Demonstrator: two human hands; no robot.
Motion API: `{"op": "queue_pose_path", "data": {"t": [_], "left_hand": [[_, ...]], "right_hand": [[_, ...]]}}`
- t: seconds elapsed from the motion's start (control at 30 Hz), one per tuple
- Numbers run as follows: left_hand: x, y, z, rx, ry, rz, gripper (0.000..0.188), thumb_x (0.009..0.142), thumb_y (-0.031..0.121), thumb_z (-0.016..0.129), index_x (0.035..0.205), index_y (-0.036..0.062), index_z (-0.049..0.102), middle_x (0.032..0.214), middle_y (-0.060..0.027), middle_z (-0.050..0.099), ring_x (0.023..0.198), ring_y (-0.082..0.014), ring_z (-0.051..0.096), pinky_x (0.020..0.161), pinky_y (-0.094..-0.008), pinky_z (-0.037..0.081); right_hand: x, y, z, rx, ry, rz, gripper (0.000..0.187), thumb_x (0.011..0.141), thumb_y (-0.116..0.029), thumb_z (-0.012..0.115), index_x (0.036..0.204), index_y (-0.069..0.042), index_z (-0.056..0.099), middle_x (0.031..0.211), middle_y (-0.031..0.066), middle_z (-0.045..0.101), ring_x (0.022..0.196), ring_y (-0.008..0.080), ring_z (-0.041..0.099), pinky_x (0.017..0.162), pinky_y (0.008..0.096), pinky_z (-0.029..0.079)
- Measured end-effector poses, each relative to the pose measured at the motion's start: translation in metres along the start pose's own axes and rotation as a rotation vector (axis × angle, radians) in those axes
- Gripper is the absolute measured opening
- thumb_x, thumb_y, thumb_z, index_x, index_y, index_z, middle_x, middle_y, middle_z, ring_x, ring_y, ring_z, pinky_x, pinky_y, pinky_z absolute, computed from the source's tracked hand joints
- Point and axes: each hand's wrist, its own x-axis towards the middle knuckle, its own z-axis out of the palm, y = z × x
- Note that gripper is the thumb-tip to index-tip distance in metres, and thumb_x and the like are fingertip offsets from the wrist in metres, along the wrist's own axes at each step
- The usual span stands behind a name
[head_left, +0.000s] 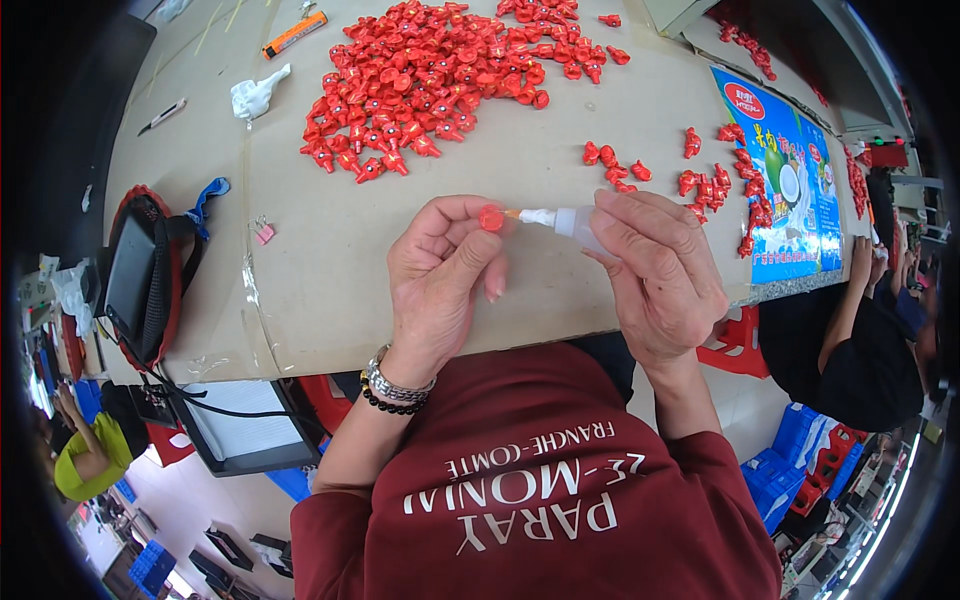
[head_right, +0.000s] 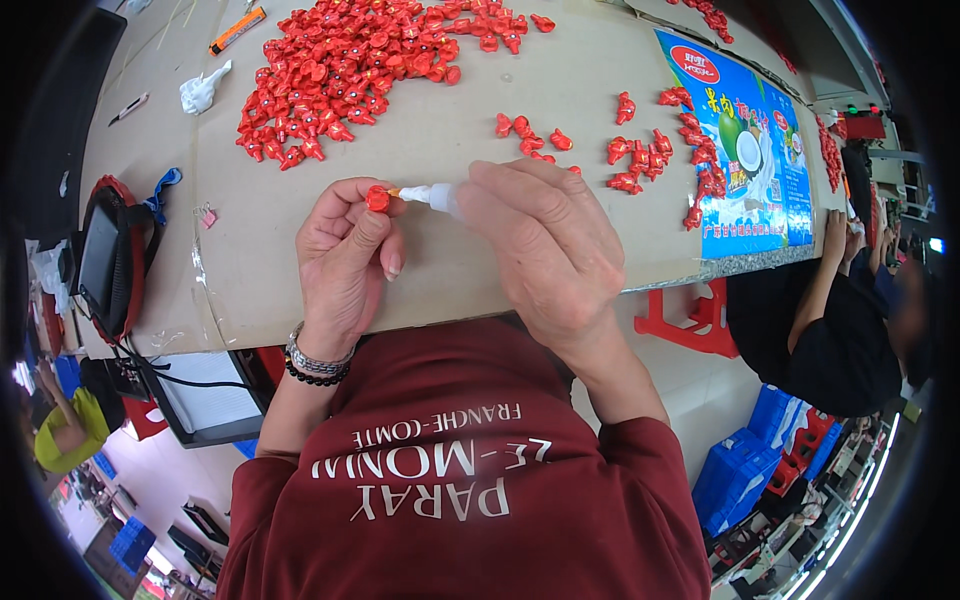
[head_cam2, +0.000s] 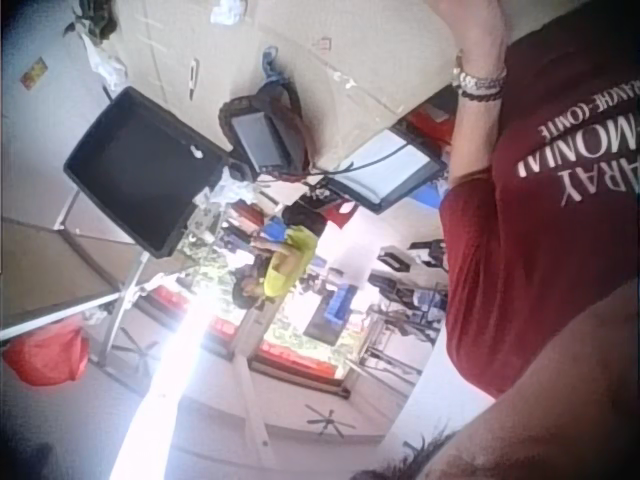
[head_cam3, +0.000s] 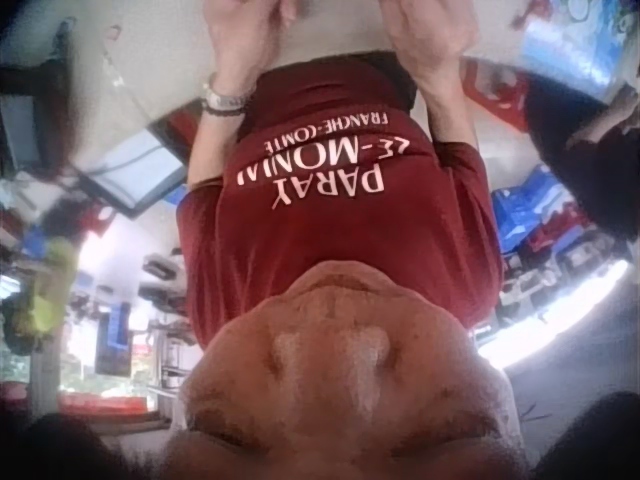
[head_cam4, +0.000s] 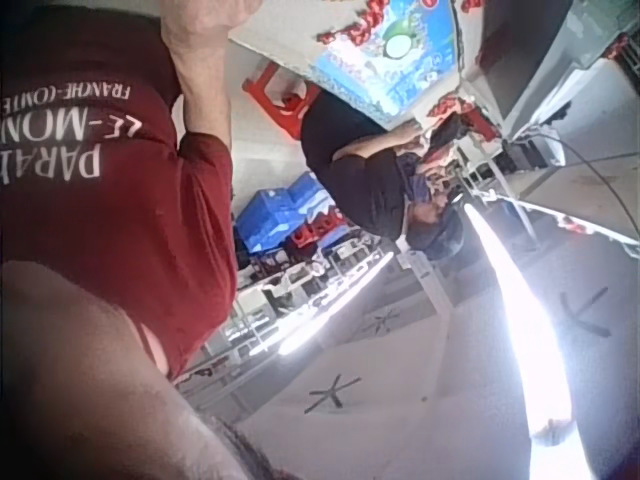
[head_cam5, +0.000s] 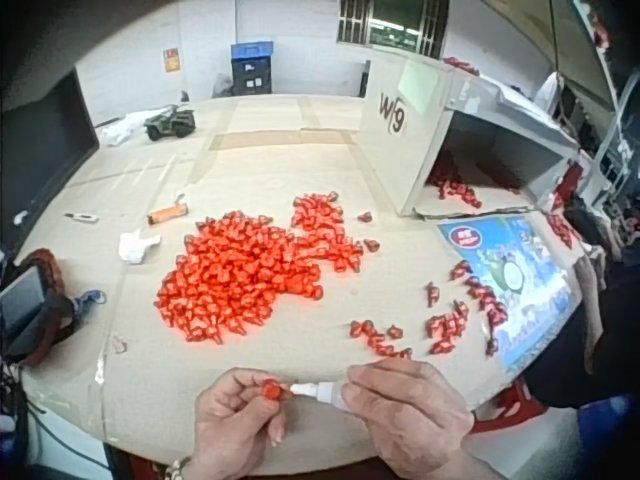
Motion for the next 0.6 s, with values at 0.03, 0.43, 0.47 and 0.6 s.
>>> {"op": "queue_pose_path", "data": {"t": [0.03, 0.43, 0.47, 0.6], "left_hand": [[-0.0002, 0.0001, 0.0005, 0.011, 0.006, 0.0, 0.019, 0.091, 0.007, 0.059, 0.107, -0.0028, 0.055, 0.092, -0.0091, 0.063, 0.057, -0.008, 0.053, 0.05, -0.0206, 0.042], [-0.0013, 0.0009, 0.0038, 0.044, 0.045, 0.042, 0.019, 0.088, -0.001, 0.06, 0.106, -0.0038, 0.054, 0.09, -0.0078, 0.063, 0.057, -0.008, 0.053, 0.05, -0.0204, 0.043], [-0.0011, 0.0005, 0.0034, 0.049, 0.044, 0.055, 0.02, 0.088, -0.001, 0.06, 0.107, -0.0037, 0.054, 0.091, -0.008, 0.063, 0.057, -0.008, 0.054, 0.05, -0.0204, 0.043], [-0.0015, -0.0005, 0.0038, 0.097, 0.048, 0.103, 0.021, 0.087, -0.004, 0.06, 0.107, -0.0032, 0.053, 0.092, -0.0088, 0.063, 0.058, -0.008, 0.054, 0.05, -0.0207, 0.044]], "right_hand": [[-0.0004, 0.0, 0.0, -0.002, 0.003, -0.002, 0.031, 0.063, 0.008, 0.075, 0.092, 0.001, 0.067, 0.094, 0.0142, 0.069, 0.085, 0.0267, 0.066, 0.073, 0.0328, 0.053], [-0.0008, -0.0008, -0.0009, -0.019, 0.009, -0.02, 0.031, 0.062, 0.008, 0.075, 0.091, 0.002, 0.067, 0.094, 0.0143, 0.069, 0.083, 0.0262, 0.065, 0.072, 0.0323, 0.053], [-0.0007, -0.001, -0.0013, -0.018, 0.008, -0.022, 0.031, 0.062, 0.008, 0.075, 0.091, 0.002, 0.067, 0.094, 0.0144, 0.069, 0.083, 0.0263, 0.065, 0.071, 0.0322, 0.053], [-0.0009, -0.0029, -0.0032, -0.018, -0.002, -0.02, 0.031, 0.062, 0.008, 0.075, 0.092, 0.002, 0.067, 0.095, 0.0151, 0.068, 0.084, 0.0271, 0.065, 0.072, 0.0331, 0.053]]}}
